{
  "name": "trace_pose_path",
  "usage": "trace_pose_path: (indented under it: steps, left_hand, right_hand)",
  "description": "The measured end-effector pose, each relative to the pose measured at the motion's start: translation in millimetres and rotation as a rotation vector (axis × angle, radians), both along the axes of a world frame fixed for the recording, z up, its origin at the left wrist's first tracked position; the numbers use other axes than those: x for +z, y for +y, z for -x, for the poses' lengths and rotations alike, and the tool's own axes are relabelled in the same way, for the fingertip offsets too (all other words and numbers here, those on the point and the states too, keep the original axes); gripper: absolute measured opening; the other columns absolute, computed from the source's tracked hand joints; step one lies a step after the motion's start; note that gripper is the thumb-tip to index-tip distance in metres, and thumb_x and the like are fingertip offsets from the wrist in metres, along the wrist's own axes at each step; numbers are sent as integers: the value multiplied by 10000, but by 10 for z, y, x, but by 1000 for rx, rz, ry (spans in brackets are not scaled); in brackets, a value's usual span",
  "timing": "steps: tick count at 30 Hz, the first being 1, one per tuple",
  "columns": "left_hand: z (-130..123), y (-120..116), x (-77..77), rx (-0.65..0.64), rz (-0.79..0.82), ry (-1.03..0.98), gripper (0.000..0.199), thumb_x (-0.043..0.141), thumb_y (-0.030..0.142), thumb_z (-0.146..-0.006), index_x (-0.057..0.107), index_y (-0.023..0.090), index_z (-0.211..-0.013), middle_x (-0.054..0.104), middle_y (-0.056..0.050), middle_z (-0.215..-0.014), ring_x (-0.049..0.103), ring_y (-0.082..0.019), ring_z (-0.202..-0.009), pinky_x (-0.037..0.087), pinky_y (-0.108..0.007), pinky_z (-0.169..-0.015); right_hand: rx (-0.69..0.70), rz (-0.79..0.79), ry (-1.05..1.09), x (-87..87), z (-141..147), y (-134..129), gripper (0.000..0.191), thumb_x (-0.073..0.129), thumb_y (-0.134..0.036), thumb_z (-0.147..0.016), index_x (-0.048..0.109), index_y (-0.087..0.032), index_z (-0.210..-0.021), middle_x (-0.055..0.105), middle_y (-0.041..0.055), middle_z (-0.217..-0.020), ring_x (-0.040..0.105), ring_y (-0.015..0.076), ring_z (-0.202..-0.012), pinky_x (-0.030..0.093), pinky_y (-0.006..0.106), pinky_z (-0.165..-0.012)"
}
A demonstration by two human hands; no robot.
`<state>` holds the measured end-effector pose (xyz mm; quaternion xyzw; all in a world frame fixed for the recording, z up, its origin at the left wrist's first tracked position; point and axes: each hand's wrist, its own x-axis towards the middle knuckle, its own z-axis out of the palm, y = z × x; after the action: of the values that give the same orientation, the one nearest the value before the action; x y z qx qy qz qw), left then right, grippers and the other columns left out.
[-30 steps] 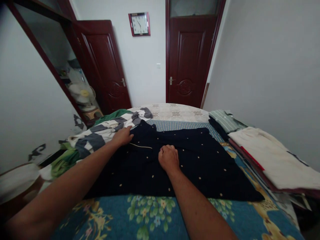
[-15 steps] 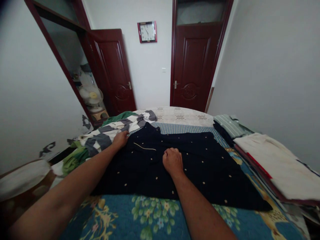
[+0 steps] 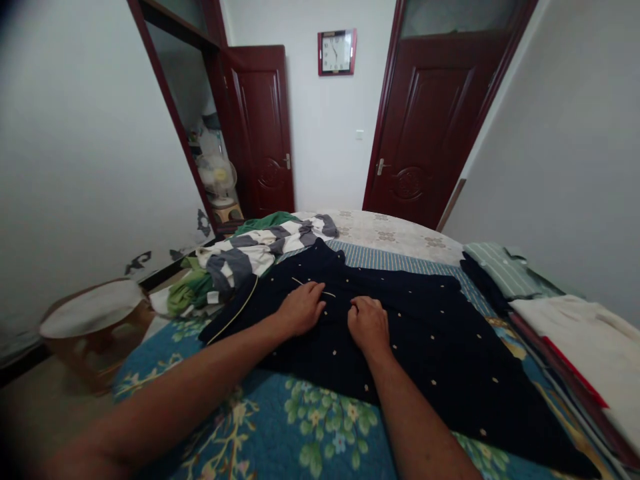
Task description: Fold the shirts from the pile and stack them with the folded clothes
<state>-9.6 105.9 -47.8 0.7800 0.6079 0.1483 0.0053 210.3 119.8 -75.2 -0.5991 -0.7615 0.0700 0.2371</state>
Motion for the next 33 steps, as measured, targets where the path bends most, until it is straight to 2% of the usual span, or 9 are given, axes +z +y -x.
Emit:
trace_pose_path:
  steps: [2, 4, 11, 15, 18, 21, 23, 27, 33]
  left_hand:
    - [-153, -83, -155, -17, -4, 29, 645, 463, 475, -1054, 501, 114, -1587, 535, -222, -1595, 477, -370, -1499, 377, -498, -1241]
    - [-209, -86, -227, -9, 14, 41, 677, 414, 514, -1063, 489, 113, -1602, 480, -214, -1654, 380, -383, -1572, 295, -536, -1287]
    - [-287, 162, -133, 46, 96, 56, 615, 426, 440, -1049, 521, 153, -1585, 496, -191, -1652, 390, -398, -1566, 288, -569, -1273]
    - [-345, 199, -176, 11, 56, 46, 592, 376, 436, -1070, 541, 171, -1572, 478, -174, -1670, 377, -385, -1575, 254, -579, -1288]
    - [-330, 185, -212, 6, 45, 40, 610, 380, 470, -1071, 522, 196, -1596, 468, -163, -1679, 366, -394, -1580, 246, -595, -1286]
    - [-318, 180, -212, 11, 45, 23, 609, 403, 490, -1064, 505, 253, -1615, 476, -148, -1676, 360, -402, -1582, 236, -611, -1282]
    - [-323, 185, -208, 12, 51, 19, 606, 408, 505, -1061, 515, 273, -1610, 469, -148, -1681, 353, -409, -1585, 231, -622, -1280]
    - [-339, 199, -217, 15, 62, 32, 621, 398, 533, -1060, 523, 273, -1609, 446, -150, -1696, 325, -412, -1599, 214, -630, -1286]
    - [-347, 163, -202, 35, 65, 50, 612, 403, 547, -1061, 522, 304, -1610, 446, -113, -1702, 322, -384, -1607, 214, -610, -1298]
  right_hand:
    - [40, -11, -41, -23, 8, -10, 364, 533, -264, -1015, 748, -210, -1303, 679, 91, -1448, 574, 264, -1353, 408, 393, -1153]
    - [65, -11, -87, -23, 26, -31, 410, 539, -287, -1024, 710, -213, -1389, 617, 97, -1536, 515, 265, -1442, 355, 419, -1221]
    - [13, 109, -152, 93, 130, -78, 522, 464, -407, -1075, 547, -272, -1573, 424, 76, -1705, 323, 290, -1596, 211, 566, -1297]
    - [6, 122, -140, 130, 110, -95, 548, 442, -460, -1084, 522, -276, -1595, 398, 74, -1721, 301, 292, -1609, 200, 551, -1304]
    - [42, 154, -152, 214, -48, -41, 550, 490, -461, -1063, 558, -253, -1568, 440, 91, -1696, 373, 292, -1574, 280, 503, -1279]
    - [19, 184, -184, 391, -364, 167, 420, 517, -363, -1038, 717, -231, -1383, 654, 109, -1498, 603, 262, -1374, 435, 398, -1156]
    - [-89, 175, -214, 519, -617, 387, 367, 496, -298, -1034, 773, -223, -1262, 753, 116, -1322, 693, 251, -1221, 486, 368, -1070]
    - [-241, 65, -295, 633, -1001, 887, 372, 512, -254, -1029, 747, -182, -1308, 743, 155, -1318, 684, 273, -1223, 486, 370, -1043]
    - [-100, 44, -374, 435, -1026, 1436, 535, 611, -321, -1025, 576, -172, -1537, 597, 150, -1544, 519, 272, -1433, 368, 363, -1192]
